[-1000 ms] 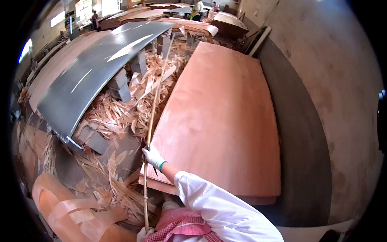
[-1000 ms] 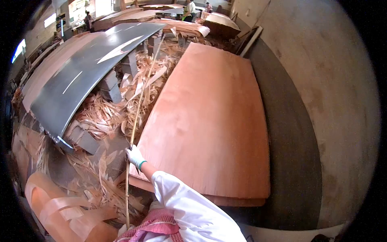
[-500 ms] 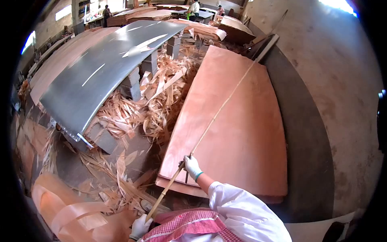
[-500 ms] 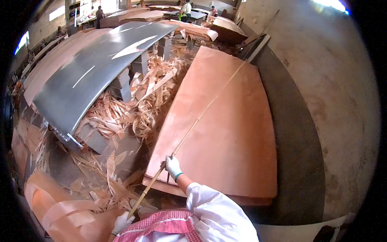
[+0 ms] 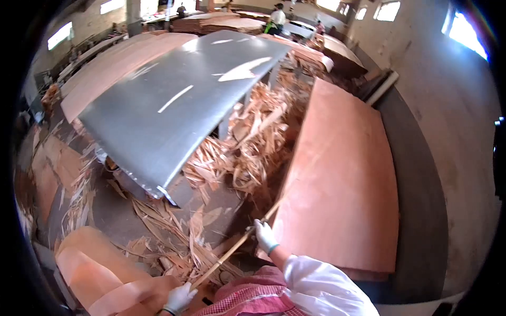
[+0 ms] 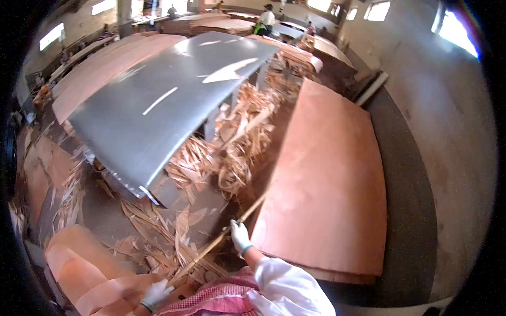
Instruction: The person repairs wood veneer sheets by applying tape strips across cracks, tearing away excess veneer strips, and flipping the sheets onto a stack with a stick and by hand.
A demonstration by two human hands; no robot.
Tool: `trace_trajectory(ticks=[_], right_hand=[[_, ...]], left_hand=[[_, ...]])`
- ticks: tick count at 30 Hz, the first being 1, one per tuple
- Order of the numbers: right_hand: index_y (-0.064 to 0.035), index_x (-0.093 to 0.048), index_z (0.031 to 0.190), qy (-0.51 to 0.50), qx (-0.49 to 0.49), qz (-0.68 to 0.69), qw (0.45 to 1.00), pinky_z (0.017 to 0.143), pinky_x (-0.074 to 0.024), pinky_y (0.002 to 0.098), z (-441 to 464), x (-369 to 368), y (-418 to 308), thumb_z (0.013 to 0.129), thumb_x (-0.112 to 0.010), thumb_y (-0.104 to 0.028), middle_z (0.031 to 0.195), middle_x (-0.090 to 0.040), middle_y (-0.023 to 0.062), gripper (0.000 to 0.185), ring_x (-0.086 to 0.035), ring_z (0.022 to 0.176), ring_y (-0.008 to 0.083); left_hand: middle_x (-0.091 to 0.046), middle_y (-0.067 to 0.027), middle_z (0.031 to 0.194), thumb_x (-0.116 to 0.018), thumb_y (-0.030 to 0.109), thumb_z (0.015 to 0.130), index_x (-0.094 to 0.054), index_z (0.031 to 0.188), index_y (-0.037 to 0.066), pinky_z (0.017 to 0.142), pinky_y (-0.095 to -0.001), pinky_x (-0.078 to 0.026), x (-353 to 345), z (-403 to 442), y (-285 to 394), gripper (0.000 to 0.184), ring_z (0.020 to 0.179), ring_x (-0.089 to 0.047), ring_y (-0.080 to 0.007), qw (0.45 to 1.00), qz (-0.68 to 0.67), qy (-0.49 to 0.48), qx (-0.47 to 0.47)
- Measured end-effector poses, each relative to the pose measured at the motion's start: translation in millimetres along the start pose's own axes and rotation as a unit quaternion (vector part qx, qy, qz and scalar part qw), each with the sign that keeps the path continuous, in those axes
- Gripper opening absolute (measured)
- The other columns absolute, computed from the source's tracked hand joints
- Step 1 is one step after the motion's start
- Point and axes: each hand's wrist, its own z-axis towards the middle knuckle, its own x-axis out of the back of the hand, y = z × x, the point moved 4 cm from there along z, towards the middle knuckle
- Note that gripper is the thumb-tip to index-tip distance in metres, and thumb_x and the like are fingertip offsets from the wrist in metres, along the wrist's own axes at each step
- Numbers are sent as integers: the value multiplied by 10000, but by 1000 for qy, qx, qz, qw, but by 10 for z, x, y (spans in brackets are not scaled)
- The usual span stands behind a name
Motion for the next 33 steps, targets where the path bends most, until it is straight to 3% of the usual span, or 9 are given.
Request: trace_trajectory(ticks=[5, 6, 9, 11, 14, 18, 23, 28, 33], right_hand=[[-35, -535, 1014, 74, 48, 111, 990, 684, -537, 381, 3, -174, -239, 984, -463, -350, 861, -672, 136, 325, -638, 738, 250], [-34, -541, 1015, 72, -10, 138, 988, 713, -542, 381, 188, -179, -71, 978, -469, -355, 860, -668, 139, 331, -632, 722, 264], [-116, -465, 1006, 114, -152, 266, 945, 454, -443, 299, 694, -400, 298, 985, -465, -281, 799, -667, 111, 166, -600, 621, 199], [-113, -487, 958, 100, -7, 199, 975, 441, -425, 272, 755, -795, -261, 978, -488, -285, 764, -635, 76, 172, -562, 572, 167], [-119, -547, 846, 73, 99, 254, 959, 460, -393, 276, 1007, -1672, -1032, 959, -544, -326, 689, -569, 26, 236, -495, 519, 143], [-126, -544, 835, 5, 194, 111, 975, 469, -379, 283, 1373, -2891, -1704, 957, -551, -339, 640, -497, -10, 246, -474, 507, 128], [-94, -531, 874, -184, 100, 111, 972, 457, -402, 230, 1352, -4754, -1910, 966, -540, -295, 768, -635, 74, 221, -564, 570, 139], [-81, -522, 918, -310, 84, 85, 943, 471, -438, 223, 1420, -6703, -1838, 969, -543, -282, 808, -656, 108, 208, -639, 652, 179], [-63, -563, 982, -285, -29, 69, 956, 503, -449, 219, 1344, -8357, -1428, 987, -485, -301, 873, -667, 102, 251, -594, 643, 155]], left_hand=[[-642, -126, 722, -543, 386, 905, -540, 933, 134, 583, -482, -491, 1052, 637, -164, 254, 680, -646, -337, 988, 116, 82, -61], [-649, -105, 756, -542, 363, 910, -536, 913, 138, 591, -476, -492, 1254, 803, -192, 225, 703, -650, -325, 986, 115, 87, -86], [-640, -105, 769, -585, 334, 875, -565, 904, 133, 602, -457, -494, 1760, 1264, -344, 204, 714, -649, -319, 976, 155, 116, -100], [-624, -84, 741, -615, 323, 854, -584, 879, 140, 616, -437, -489, 2133, 1409, -514, 187, 711, -639, -295, 966, 168, 179, -76], [-639, -56, 847, -650, 296, 816, -608, 927, 146, 732, -422, -462, 2716, 1386, -773, 191, 817, -615, -269, 937, 224, 268, 25], [-648, -97, 882, -636, 282, 838, -609, 1023, 124, 761, -446, -467, 3132, 1100, -1557, 244, 862, -620, -315, 938, 114, 318, 73], [-633, -138, 825, -562, 325, 894, -544, 906, 88, 681, -472, -480, 3065, 664, -2647, 239, 804, -624, -352, 952, -9, 253, 169], [-640, -125, 841, -552, 307, 906, -579, 970, 121, 714, -475, -487, 3502, 348, -3845, 198, 824, -624, -359, 923, -73, 296, 234], [-652, -85, 872, -578, 277, 884, -631, 985, 160, 774, -432, -492, 4463, 60, -5446, 164, 863, -642, -295, 913, 37, 279, 294]])
